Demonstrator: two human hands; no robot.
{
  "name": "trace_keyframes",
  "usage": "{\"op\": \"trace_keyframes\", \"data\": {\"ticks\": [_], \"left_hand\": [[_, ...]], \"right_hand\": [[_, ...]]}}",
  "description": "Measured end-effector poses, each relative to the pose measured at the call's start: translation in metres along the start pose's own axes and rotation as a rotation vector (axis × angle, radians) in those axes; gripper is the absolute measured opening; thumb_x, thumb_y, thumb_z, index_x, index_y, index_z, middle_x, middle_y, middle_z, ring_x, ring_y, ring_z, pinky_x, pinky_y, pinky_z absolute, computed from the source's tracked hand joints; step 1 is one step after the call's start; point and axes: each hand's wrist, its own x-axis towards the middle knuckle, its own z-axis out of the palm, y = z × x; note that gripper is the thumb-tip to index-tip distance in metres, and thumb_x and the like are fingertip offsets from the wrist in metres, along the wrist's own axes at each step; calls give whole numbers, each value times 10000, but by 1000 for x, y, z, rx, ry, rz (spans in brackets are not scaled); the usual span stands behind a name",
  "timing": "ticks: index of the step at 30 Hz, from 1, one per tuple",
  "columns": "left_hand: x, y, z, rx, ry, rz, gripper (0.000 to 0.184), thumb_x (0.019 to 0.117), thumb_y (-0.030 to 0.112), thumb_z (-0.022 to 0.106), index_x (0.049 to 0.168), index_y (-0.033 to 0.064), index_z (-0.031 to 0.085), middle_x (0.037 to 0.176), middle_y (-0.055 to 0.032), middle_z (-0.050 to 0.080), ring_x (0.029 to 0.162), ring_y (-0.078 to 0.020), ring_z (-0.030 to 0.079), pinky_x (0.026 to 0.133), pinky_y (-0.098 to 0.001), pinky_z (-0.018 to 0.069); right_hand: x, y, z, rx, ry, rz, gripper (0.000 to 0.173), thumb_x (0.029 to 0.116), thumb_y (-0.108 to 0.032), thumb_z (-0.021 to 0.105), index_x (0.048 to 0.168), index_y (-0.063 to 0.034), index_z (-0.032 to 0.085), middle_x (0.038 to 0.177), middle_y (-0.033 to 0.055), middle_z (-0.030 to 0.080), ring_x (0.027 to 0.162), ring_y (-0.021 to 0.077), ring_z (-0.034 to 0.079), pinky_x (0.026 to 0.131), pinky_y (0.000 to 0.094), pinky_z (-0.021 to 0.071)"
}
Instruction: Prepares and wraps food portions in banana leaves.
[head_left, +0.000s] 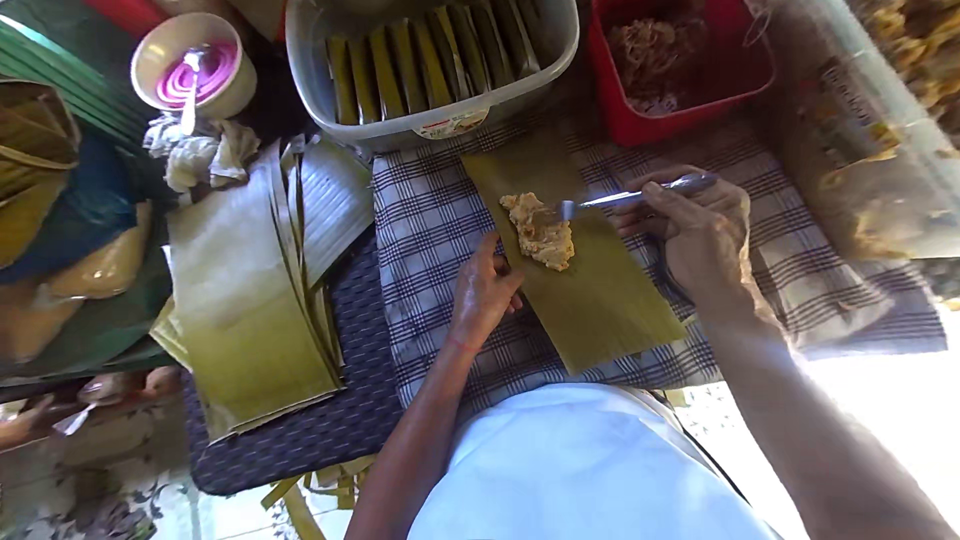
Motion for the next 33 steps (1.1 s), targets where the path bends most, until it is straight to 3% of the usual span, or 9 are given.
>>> {"op": "trace_keyframes", "data": {"ticks": [6, 10, 19, 23, 27, 33], "left_hand": [[1, -1, 1, -4, 6, 10, 581, 965, 16, 641, 1500, 69, 422, 808, -95, 709, 565, -146, 673, 515, -276, 577], [0, 2, 2, -6, 18, -5, 568, 968, 11, 643, 1492, 75, 431, 814, -97, 704, 572, -154, 671, 525, -286, 579], [0, 2, 1, 4, 13, -7, 577, 964, 16, 657, 1492, 84, 433, 810, -98, 701, 566, -153, 668, 511, -280, 572], [0, 2, 0, 1, 14, 6, 553, 962, 7, 653, 1470, 85, 448, 778, -94, 693, 553, -151, 663, 503, -278, 567], [0, 3, 1, 10, 12, 11, 560, 962, 18, 660, 1474, 79, 444, 782, -97, 689, 557, -150, 662, 507, -283, 570], [-1, 4, 1, 53, 30, 7, 605, 962, 30, 664, 1512, 75, 415, 781, -94, 674, 547, -136, 648, 500, -274, 561]], "right_hand": [[2, 8, 1, 8, 54, 65, 192, 1022, -4, 480, 1037, -10, 671, 803, 51, 756, 684, 148, 747, 641, 292, 649], [5, -5, -4, -103, -10, 55, 174, 1035, -62, 502, 1068, -49, 672, 821, 8, 753, 696, 111, 739, 648, 266, 639], [1, -35, -14, -177, 38, -140, 188, 975, -29, 486, 997, -84, 664, 786, -42, 752, 637, 83, 723, 593, 242, 633], [-8, -29, -11, -140, 2, -109, 194, 1006, -46, 485, 1059, -89, 667, 843, -27, 762, 655, 94, 733, 592, 248, 635], [-9, -16, -9, -130, -12, -36, 190, 1021, -55, 490, 1057, -78, 675, 798, -23, 755, 630, 89, 724, 583, 239, 627], [2, -23, 8, -107, 2, -176, 151, 1004, -40, 507, 1034, -61, 653, 803, -23, 753, 665, 97, 730, 620, 261, 641]]}}
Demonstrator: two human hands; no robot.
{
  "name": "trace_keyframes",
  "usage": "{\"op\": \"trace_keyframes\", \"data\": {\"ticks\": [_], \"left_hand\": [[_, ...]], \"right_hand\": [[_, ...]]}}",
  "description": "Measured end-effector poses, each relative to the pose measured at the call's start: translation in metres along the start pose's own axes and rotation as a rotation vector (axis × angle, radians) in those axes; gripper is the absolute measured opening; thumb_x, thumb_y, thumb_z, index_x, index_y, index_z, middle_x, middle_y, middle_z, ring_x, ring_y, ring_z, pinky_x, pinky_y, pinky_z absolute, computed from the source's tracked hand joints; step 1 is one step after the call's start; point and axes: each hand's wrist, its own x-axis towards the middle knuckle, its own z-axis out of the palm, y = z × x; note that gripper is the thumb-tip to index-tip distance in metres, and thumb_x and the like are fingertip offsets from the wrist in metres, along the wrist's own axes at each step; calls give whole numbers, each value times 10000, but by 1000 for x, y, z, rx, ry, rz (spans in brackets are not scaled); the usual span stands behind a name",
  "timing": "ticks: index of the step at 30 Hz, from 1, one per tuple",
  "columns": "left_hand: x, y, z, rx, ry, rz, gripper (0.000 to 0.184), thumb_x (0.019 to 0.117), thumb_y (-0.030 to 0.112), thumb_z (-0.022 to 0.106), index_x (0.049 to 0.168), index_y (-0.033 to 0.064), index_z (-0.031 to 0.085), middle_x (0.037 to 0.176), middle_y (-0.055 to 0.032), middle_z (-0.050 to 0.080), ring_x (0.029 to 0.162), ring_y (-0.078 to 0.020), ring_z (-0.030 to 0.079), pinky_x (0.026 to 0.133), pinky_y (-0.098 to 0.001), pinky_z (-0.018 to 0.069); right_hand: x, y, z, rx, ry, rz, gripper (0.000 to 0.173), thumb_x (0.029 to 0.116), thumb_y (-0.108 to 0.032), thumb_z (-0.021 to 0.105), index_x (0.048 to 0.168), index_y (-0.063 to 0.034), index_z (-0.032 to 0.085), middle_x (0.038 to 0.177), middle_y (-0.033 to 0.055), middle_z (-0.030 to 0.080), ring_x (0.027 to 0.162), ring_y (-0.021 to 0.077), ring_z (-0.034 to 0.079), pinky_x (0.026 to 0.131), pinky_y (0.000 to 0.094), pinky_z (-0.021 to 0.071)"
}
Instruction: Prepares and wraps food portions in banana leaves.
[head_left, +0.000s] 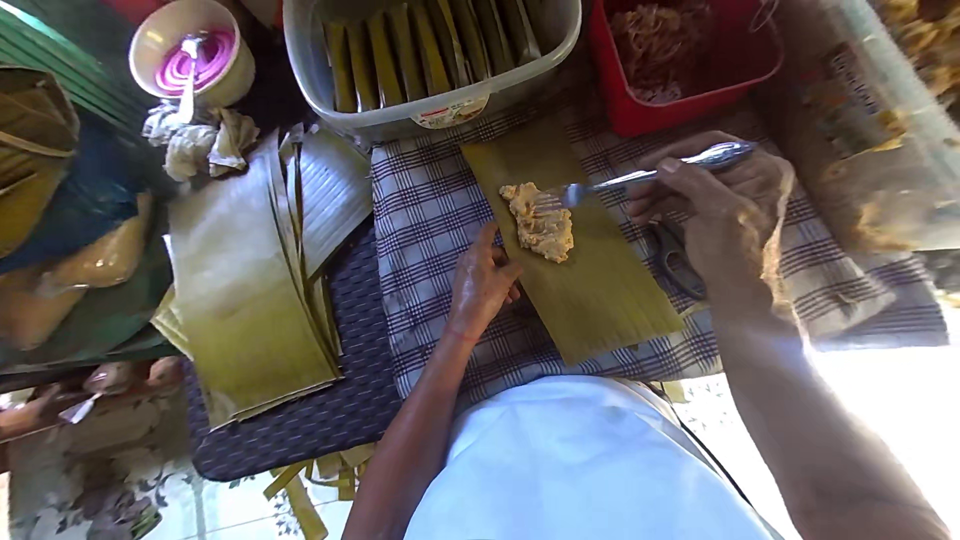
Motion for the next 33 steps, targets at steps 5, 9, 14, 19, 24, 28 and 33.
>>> {"op": "trace_keyframes", "data": {"ticks": [5, 9, 14, 19, 24, 28, 33], "left_hand": [[1, -1, -1, -10, -6, -1, 599, 971, 40, 659, 1513, 69, 408, 776, -94, 676, 566, -153, 663, 530, -292, 582], [2, 0, 1, -2, -10, -6, 612, 967, 36, 661, 1520, 62, 403, 793, -93, 689, 574, -152, 671, 535, -292, 585], [6, -8, 1, 12, -45, -51, 680, 969, 105, 666, 1570, 141, 350, 896, -86, 716, 625, -179, 695, 548, -333, 604], [10, -18, 2, 21, -53, -13, 685, 945, 75, 678, 1555, 179, 385, 903, -75, 735, 629, -203, 710, 524, -356, 611], [10, -21, 2, 26, -46, -17, 666, 944, 71, 669, 1543, 184, 402, 877, -74, 736, 608, -204, 705, 508, -346, 602], [10, -24, 2, 5, -38, -11, 661, 938, 69, 668, 1538, 168, 409, 847, -75, 726, 588, -201, 697, 493, -343, 597], [10, -25, 2, -5, -46, -10, 637, 941, 74, 674, 1519, 166, 421, 865, -81, 730, 600, -209, 702, 500, -344, 599]], "right_hand": [[8, 1, -3, -173, -68, 49, 133, 1007, -97, 541, 1054, -50, 657, 794, -34, 731, 653, 73, 717, 607, 246, 633], [18, -16, -28, -155, -16, -29, 130, 983, -54, 526, 1015, -76, 649, 818, -49, 737, 643, 76, 713, 597, 247, 632], [46, -41, -66, 38, 257, -189, 207, 1007, -24, 429, 1016, -130, 606, 836, -29, 755, 630, 123, 723, 553, 264, 625], [88, -31, -88, -316, 433, -189, 131, 1031, -78, 522, 1118, 3, 575, 805, -60, 674, 628, 19, 664, 621, 220, 608], [124, 7, -83, -627, 384, 31, 253, 1043, -175, 544, 1142, 25, 662, 895, 99, 716, 709, 138, 711, 716, 358, 623], [133, 26, -80, -473, 409, 28, 234, 1048, -165, 519, 1119, 13, 652, 854, 70, 714, 689, 116, 717, 691, 317, 628], [127, 25, -82, -213, 428, -1, 129, 1025, -103, 544, 1044, -7, 629, 766, -1, 699, 629, 86, 700, 635, 270, 623]]}}
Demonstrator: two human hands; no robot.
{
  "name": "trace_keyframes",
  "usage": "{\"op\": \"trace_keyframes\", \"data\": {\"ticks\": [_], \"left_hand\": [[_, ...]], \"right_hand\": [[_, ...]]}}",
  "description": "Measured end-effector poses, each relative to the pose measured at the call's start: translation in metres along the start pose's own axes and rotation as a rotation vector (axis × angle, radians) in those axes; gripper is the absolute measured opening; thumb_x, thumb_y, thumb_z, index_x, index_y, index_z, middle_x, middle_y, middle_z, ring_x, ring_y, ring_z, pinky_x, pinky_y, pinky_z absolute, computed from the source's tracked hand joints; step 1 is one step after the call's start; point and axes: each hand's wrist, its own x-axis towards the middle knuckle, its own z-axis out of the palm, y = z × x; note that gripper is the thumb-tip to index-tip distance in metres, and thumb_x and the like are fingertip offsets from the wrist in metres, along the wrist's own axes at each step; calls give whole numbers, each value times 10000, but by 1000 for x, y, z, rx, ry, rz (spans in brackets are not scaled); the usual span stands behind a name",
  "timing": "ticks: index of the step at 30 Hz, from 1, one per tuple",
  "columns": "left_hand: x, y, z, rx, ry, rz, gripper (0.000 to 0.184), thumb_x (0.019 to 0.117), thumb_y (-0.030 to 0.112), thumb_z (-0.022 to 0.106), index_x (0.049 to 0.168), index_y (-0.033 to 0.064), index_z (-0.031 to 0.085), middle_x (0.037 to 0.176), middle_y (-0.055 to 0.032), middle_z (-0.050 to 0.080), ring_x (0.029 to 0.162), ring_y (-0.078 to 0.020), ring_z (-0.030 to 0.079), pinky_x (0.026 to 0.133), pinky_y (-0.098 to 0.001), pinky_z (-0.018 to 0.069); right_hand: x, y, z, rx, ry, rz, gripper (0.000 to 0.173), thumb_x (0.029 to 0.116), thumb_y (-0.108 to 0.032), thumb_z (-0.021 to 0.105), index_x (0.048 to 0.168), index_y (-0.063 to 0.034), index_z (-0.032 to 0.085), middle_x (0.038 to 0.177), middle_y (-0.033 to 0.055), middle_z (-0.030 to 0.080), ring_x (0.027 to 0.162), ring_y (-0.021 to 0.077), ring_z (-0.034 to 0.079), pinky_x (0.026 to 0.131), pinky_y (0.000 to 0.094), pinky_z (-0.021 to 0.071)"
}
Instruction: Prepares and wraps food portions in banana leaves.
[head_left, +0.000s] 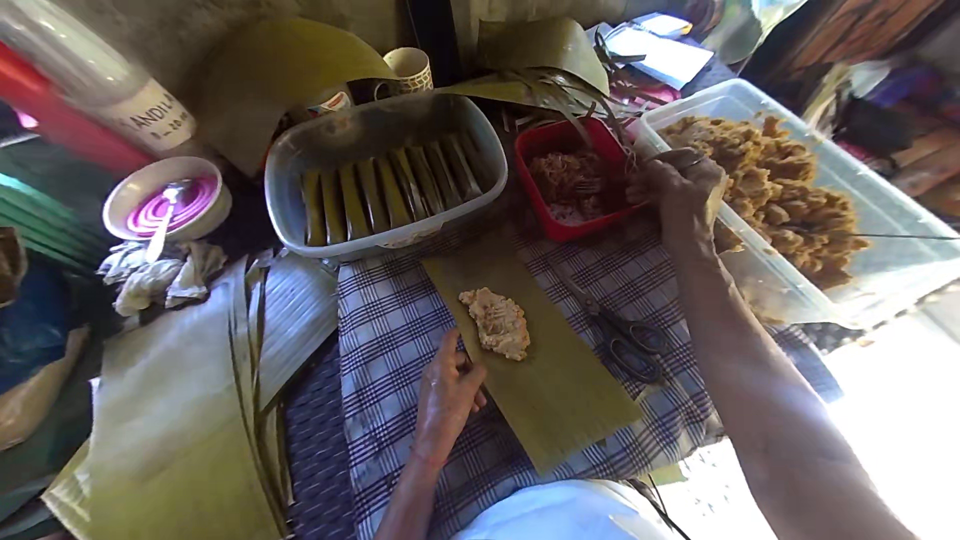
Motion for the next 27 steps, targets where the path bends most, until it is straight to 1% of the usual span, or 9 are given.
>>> {"op": "trace_keyframes", "data": {"ticks": [3, 8, 12, 13, 15, 17, 20, 24, 27], "left_hand": [[0, 0, 0, -2, -6, 8, 641, 943, 65, 666, 1523, 172, 416, 858, -84, 721, 598, -212, 698, 498, -346, 597], [0, 1, 0, -6, -6, 3, 650, 941, 68, 667, 1530, 159, 407, 852, -84, 722, 592, -206, 697, 497, -342, 597], [0, 1, 0, 9, -1, 1, 647, 935, 73, 670, 1525, 149, 415, 838, -74, 718, 586, -198, 694, 500, -339, 600], [0, 1, 0, 11, 0, 2, 640, 934, 70, 670, 1517, 148, 419, 837, -75, 718, 586, -199, 696, 499, -339, 600], [0, 1, 0, 22, -1, -2, 638, 938, 74, 667, 1519, 152, 417, 844, -73, 720, 594, -199, 700, 504, -339, 604], [0, 2, 0, 20, 1, 2, 626, 941, 75, 662, 1515, 146, 422, 835, -73, 720, 589, -198, 698, 499, -337, 600], [-1, 3, -1, 12, 1, 0, 623, 942, 74, 660, 1514, 147, 425, 834, -70, 719, 593, -198, 698, 500, -339, 599], [-2, 2, -1, 11, -1, 7, 596, 941, 66, 661, 1491, 153, 450, 854, -73, 730, 603, -203, 704, 503, -348, 602], [3, 5, 0, 24, -7, 4, 625, 947, 76, 659, 1520, 166, 426, 895, -75, 736, 623, -202, 711, 518, -347, 609]], "right_hand": [[1, 8, 2, 122, 4, 22, 91, 1022, -61, 544, 1015, -14, 621, 732, 0, 706, 608, 107, 708, 605, 277, 628], [0, 6, 4, 264, 14, 66, 107, 1037, -48, 519, 1028, -18, 621, 759, 19, 727, 645, 137, 726, 634, 300, 637], [-2, -2, 0, 303, 14, 56, 147, 1051, -50, 489, 1025, -21, 631, 767, 32, 737, 660, 144, 734, 642, 301, 640], [-3, -3, -2, 307, 6, 42, 157, 1054, -54, 487, 1032, -23, 639, 773, 32, 744, 663, 145, 738, 641, 299, 642], [-9, -4, -8, 309, -51, 16, 178, 1076, -90, 471, 1096, -36, 639, 836, 20, 743, 719, 135, 742, 690, 288, 640], [-2, -5, -6, 338, -5, 10, 170, 1051, -46, 484, 1014, -31, 650, 777, 37, 749, 661, 150, 743, 622, 301, 646], [-2, -12, -7, 360, 10, -9, 170, 1036, -31, 496, 991, -31, 660, 758, 44, 752, 647, 160, 744, 611, 308, 647], [-14, -24, -13, 363, -34, -23, 162, 1051, -44, 467, 1030, -42, 628, 789, 41, 751, 668, 161, 743, 637, 311, 649], [-34, -32, -28, 347, -175, -76, 200, 1081, -119, 454, 1145, -80, 640, 912, 15, 753, 767, 142, 749, 711, 294, 645]]}}
